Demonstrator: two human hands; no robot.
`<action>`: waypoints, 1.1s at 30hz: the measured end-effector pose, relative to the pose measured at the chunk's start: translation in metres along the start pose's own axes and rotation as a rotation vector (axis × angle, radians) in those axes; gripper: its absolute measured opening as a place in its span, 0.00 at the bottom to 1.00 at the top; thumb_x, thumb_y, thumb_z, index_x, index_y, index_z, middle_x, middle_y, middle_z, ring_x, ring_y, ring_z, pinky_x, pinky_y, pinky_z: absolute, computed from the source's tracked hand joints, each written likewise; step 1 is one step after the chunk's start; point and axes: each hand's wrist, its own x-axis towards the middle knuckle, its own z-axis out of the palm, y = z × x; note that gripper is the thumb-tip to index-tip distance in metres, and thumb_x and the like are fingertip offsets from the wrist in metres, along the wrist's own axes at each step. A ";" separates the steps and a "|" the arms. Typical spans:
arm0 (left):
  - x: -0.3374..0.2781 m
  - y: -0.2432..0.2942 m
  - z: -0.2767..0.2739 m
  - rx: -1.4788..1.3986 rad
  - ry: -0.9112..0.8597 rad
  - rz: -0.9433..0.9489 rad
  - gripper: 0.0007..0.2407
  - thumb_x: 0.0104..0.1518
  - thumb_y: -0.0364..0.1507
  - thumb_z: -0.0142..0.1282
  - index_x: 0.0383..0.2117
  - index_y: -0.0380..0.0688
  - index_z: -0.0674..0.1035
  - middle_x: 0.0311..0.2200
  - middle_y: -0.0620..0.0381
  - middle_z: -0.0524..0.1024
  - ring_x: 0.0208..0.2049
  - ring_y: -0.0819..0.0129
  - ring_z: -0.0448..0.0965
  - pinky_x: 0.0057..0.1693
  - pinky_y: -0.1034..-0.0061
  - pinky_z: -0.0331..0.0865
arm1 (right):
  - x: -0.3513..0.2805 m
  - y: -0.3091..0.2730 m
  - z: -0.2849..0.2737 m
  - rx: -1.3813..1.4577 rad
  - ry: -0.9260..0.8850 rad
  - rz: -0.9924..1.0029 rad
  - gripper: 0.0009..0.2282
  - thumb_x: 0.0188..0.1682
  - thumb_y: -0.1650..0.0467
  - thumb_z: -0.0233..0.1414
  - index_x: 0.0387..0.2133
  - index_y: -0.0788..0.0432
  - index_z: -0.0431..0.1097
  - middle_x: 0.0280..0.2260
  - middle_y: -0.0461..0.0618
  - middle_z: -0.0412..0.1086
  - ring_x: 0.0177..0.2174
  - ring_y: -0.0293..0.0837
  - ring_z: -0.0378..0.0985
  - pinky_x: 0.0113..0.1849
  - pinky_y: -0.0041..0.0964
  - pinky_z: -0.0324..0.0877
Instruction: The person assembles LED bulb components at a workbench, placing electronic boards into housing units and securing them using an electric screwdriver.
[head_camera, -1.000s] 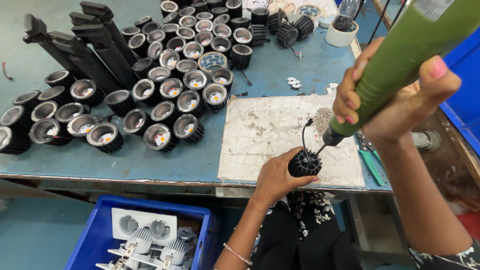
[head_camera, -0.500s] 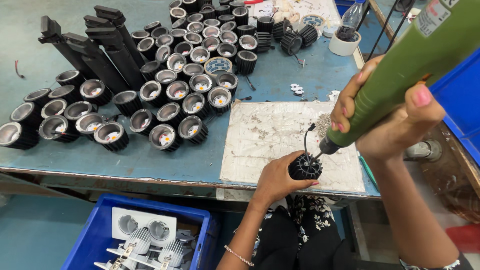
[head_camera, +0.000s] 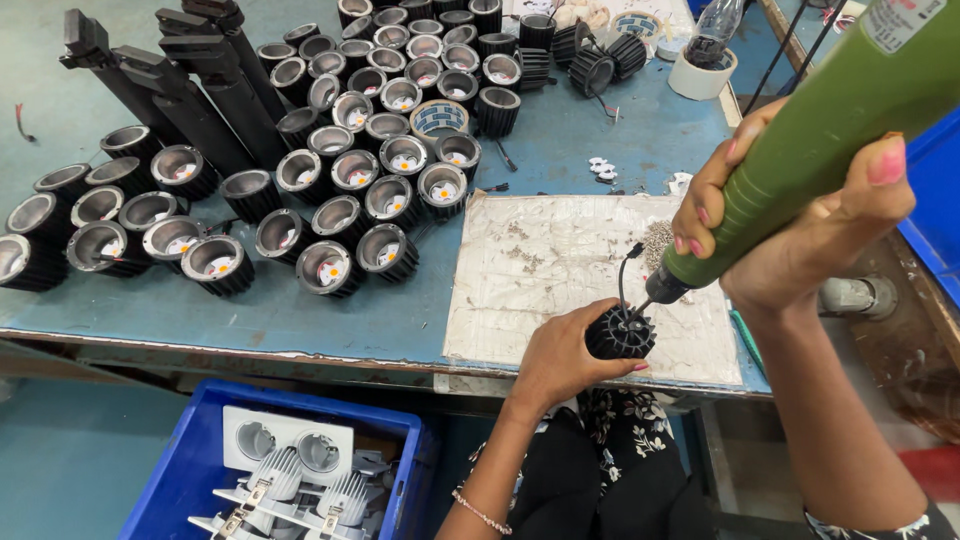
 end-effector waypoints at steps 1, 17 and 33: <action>0.000 0.001 0.000 -0.002 -0.005 -0.011 0.34 0.42 0.50 0.69 0.54 0.42 0.78 0.48 0.46 0.82 0.49 0.53 0.83 0.56 0.66 0.74 | 0.000 0.000 0.001 -0.002 0.001 0.001 0.38 0.50 0.37 0.40 0.36 0.65 0.53 0.19 0.60 0.54 0.15 0.49 0.58 0.19 0.43 0.60; 0.000 0.000 0.001 -0.021 -0.030 -0.049 0.34 0.42 0.49 0.68 0.55 0.43 0.78 0.47 0.47 0.82 0.49 0.53 0.83 0.56 0.65 0.73 | -0.010 -0.013 0.055 -0.302 0.307 -0.166 0.09 0.59 0.78 0.53 0.38 0.63 0.56 0.26 0.45 0.65 0.20 0.37 0.72 0.24 0.31 0.69; 0.001 -0.001 0.000 -0.021 -0.027 -0.042 0.33 0.41 0.50 0.68 0.54 0.45 0.79 0.44 0.48 0.83 0.46 0.53 0.84 0.54 0.65 0.74 | -0.010 -0.001 0.023 -0.003 0.168 -0.039 0.34 0.51 0.42 0.46 0.42 0.65 0.57 0.22 0.55 0.57 0.16 0.47 0.60 0.21 0.42 0.63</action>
